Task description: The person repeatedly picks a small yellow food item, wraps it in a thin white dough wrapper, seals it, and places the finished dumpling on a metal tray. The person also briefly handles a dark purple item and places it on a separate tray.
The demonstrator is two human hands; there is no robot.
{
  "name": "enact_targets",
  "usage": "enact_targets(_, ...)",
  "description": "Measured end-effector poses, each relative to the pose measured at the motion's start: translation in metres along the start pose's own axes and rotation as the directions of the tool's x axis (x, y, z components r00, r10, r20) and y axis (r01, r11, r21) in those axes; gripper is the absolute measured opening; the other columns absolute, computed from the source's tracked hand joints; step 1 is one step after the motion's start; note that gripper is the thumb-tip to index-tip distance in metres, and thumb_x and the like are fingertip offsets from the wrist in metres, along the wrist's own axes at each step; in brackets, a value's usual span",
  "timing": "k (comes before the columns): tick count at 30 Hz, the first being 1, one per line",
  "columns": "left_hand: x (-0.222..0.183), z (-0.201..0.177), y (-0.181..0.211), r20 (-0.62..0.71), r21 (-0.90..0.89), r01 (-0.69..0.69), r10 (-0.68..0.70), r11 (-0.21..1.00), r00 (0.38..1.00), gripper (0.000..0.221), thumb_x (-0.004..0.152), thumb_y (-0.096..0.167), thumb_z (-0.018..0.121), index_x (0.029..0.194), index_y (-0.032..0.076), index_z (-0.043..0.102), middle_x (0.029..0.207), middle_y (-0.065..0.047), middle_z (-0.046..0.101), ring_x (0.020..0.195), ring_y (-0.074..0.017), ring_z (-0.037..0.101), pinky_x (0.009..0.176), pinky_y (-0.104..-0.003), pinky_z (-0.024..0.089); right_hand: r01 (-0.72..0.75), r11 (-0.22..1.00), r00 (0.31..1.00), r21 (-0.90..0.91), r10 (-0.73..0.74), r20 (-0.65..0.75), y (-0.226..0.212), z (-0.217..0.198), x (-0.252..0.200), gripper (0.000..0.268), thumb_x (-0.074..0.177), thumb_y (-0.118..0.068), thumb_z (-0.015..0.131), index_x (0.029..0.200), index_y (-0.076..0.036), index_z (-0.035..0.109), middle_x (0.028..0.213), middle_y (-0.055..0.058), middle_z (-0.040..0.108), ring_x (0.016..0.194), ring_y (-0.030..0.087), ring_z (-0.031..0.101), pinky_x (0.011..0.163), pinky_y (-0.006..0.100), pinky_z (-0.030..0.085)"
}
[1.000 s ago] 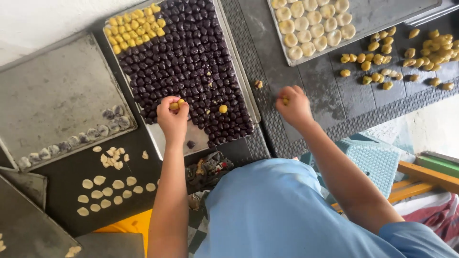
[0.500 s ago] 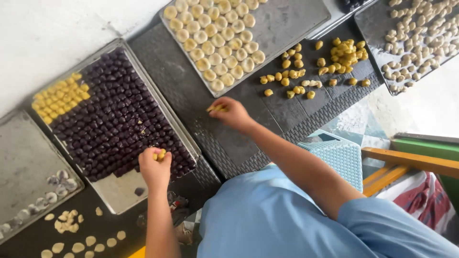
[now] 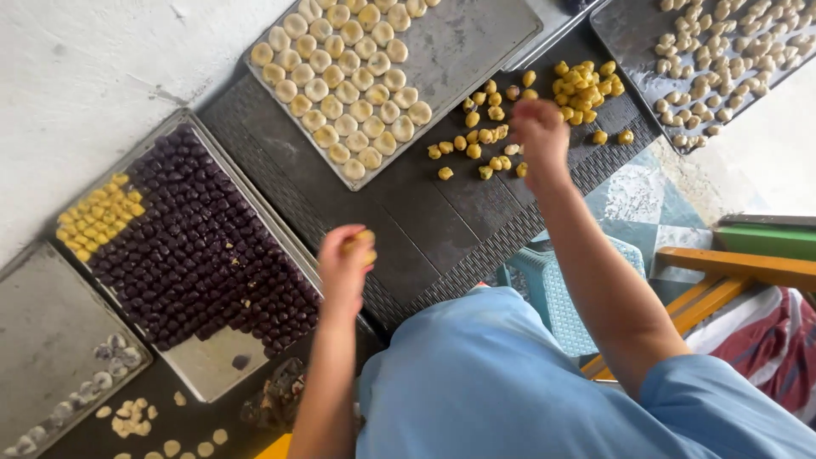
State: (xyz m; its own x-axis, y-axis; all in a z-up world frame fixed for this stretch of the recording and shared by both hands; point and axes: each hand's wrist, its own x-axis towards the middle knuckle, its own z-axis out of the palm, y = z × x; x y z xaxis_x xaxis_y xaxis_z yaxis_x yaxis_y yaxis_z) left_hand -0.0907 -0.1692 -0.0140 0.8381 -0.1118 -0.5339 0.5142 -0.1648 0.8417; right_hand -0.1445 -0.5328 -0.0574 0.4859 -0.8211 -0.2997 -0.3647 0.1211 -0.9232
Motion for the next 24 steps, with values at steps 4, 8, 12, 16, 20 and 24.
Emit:
enact_targets(4,-0.016,0.072,0.038,0.32,-0.039,-0.151,0.156,0.988,0.935,0.042,0.086,0.014,0.085,0.124,0.003,0.073,0.112,-0.022,0.066,0.093,-0.028,0.074,0.073,-0.04,0.068,-0.439,0.841,0.836,0.317,0.252,0.488,-0.013,0.035,-0.092,0.032,0.099,-0.035,0.069,0.114,-0.008,0.076,0.092,0.01,0.077,0.079,0.021,0.078,0.077,0.042,0.067)
enact_targets(8,-0.012,0.048,0.05,0.511,0.017,-0.259,0.214,0.966,0.833,0.066,0.093,0.022,0.084,0.152,0.009,0.056,0.152,-0.026,0.051,0.134,-0.0468,0.057,0.103,-0.052,0.059,-0.785,0.525,0.55,0.328,0.349,0.759,0.019,0.042,-0.081,0.044,0.097,-0.049,0.063,0.114,-0.009,0.072,0.109,0.015,0.076,0.084,0.028,0.076,0.059,0.031,0.054)
enact_targets(12,0.006,-0.05,0.019,0.295,0.104,-0.235,0.196,0.966,0.935,0.047,0.104,0.026,0.071,0.144,0.004,0.061,0.147,-0.03,0.058,0.134,-0.0416,0.06,0.109,-0.052,0.054,-0.672,0.55,0.733,0.496,0.396,0.553,0.006,0.029,-0.03,0.013,0.097,-0.009,0.064,0.11,-0.009,0.063,0.1,0.0,0.052,0.072,0.007,0.054,0.049,0.01,0.033)
enact_targets(16,-0.001,-0.183,0.004,0.025,0.233,0.021,-0.028,0.972,0.999,0.051,0.097,0.036,0.066,0.139,0.007,0.067,0.143,-0.009,0.069,0.133,-0.0225,0.067,0.109,-0.036,0.056,-0.366,0.833,0.93,0.415,0.343,0.133,0.035,0.004,0.042,0.015,0.088,-0.018,0.077,0.103,-0.015,0.074,0.082,0.004,0.069,0.072,0.015,0.071,0.054,0.031,0.059)
enact_targets(20,0.007,-0.305,-0.015,-0.206,0.206,0.083,-0.04,0.975,0.978,0.044,0.097,0.036,0.067,0.131,0.008,0.073,0.134,-0.008,0.075,0.123,-0.0206,0.071,0.1,-0.038,0.06,0.486,0.254,0.62,-0.836,-0.775,0.126,0.075,0.012,0.078,0.024,0.107,-0.029,0.091,0.122,-0.01,0.09,0.124,0.018,0.063,0.111,0.045,0.051,0.096,0.057,0.038)
enact_targets(24,0.066,-0.428,-0.031,-0.217,0.341,-0.183,0.267,0.922,0.939,0.042,0.103,0.044,0.061,0.126,0.01,0.072,0.129,-0.006,0.075,0.118,-0.0161,0.071,0.102,-0.031,0.055,0.744,0.269,0.555,-0.612,-0.759,0.34,0.025,0.163,-0.021,0.022,0.098,-0.016,0.081,0.116,-0.007,0.089,0.112,0.017,0.082,0.103,0.039,0.076,0.088,0.05,0.057)
